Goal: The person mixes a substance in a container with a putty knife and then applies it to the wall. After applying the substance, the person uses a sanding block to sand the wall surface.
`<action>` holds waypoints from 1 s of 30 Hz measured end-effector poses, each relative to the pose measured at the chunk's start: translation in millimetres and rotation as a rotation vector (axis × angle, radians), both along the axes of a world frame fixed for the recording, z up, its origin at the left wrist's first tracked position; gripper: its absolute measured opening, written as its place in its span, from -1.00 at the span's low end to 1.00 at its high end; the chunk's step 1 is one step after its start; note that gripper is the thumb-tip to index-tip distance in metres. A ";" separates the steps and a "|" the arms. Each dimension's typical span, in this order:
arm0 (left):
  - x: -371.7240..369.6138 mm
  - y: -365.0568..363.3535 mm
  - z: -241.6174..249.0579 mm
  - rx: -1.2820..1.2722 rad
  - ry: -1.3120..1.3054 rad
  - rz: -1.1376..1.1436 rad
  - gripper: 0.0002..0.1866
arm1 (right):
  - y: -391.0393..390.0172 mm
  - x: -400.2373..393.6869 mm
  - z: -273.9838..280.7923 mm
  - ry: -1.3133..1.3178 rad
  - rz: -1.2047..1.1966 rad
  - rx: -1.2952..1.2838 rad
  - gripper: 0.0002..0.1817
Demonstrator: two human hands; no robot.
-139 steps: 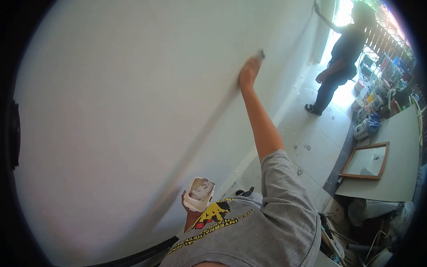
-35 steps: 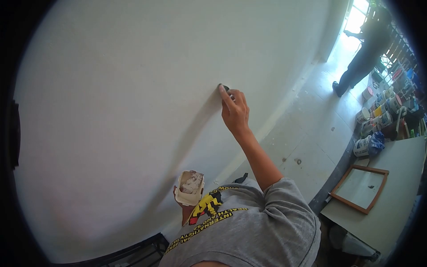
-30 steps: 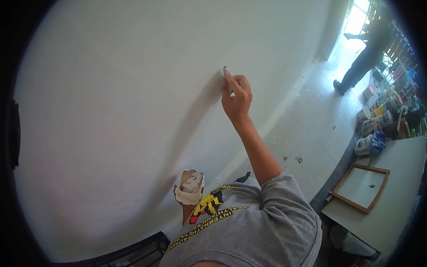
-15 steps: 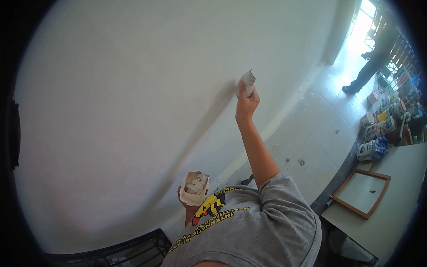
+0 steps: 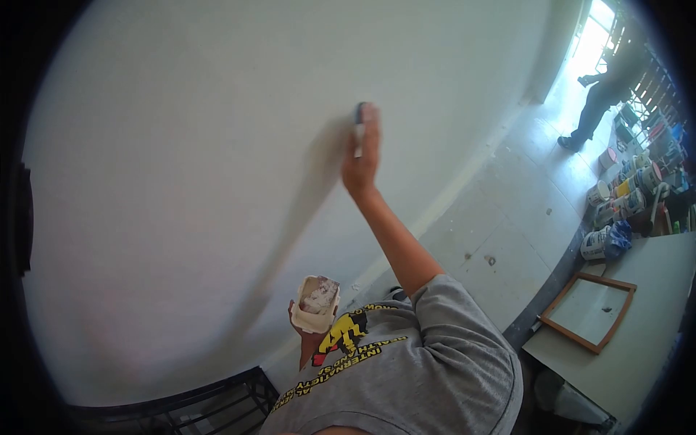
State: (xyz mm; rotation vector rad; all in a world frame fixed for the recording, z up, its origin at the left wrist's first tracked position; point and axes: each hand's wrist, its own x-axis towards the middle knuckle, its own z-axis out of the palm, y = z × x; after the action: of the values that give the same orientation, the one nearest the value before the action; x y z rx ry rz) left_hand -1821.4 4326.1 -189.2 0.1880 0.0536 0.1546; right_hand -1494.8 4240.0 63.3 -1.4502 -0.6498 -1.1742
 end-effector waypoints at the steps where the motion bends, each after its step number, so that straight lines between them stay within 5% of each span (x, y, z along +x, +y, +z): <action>1: 1.5 3.2 3.5 -0.013 0.012 -0.015 -0.30 | 14.1 -3.4 -4.3 -0.012 0.010 -0.141 -0.36; 7: 1.7 15.2 9.6 0.057 -0.067 -0.080 -0.25 | 21.5 12.4 1.8 0.002 -0.073 -0.203 -0.39; 11: 6.2 12.9 26.0 -0.221 0.066 -0.019 -0.12 | 21.0 41.3 19.3 0.154 -0.038 -0.005 -0.38; 13: 9.9 2.4 30.8 0.904 0.269 0.146 -0.13 | 15.8 47.4 27.0 0.278 0.042 0.099 -0.36; 15: 8.9 3.3 29.7 0.916 0.280 0.158 -0.13 | 9.3 58.9 21.1 0.309 0.021 0.064 -0.33; 17: 8.5 9.6 26.1 -0.190 0.080 0.017 -0.13 | 2.8 67.3 20.7 0.341 0.045 0.116 -0.32; 19: 6.8 5.1 26.9 0.923 0.294 0.133 -0.20 | 2.0 71.8 19.7 0.382 0.074 0.185 -0.29; 21: 9.4 4.1 28.0 1.459 0.383 0.180 -0.22 | 7.0 66.0 20.9 0.352 0.129 0.209 -0.28; 22: 11.3 6.0 26.3 1.437 0.375 0.175 -0.22 | 11.5 58.5 16.7 0.278 0.120 0.083 -0.28; 24: 12.4 8.5 28.0 0.930 0.306 0.117 -0.21 | 13.4 34.8 11.3 0.035 -0.079 -0.368 -0.32; 26: 11.7 11.0 31.9 -0.032 0.168 0.016 -0.21 | 11.4 25.6 13.5 -0.016 -0.123 -0.450 -0.34; 30: 11.7 10.6 35.7 -0.053 0.137 0.003 -0.21 | 1.8 52.5 31.4 0.316 0.049 0.025 -0.35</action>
State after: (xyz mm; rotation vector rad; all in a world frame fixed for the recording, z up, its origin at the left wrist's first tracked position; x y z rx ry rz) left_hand -1809.7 4336.7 -153.5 0.1454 0.1943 0.1426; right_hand -1442.3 4241.8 94.8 -1.5480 -0.4465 -0.8868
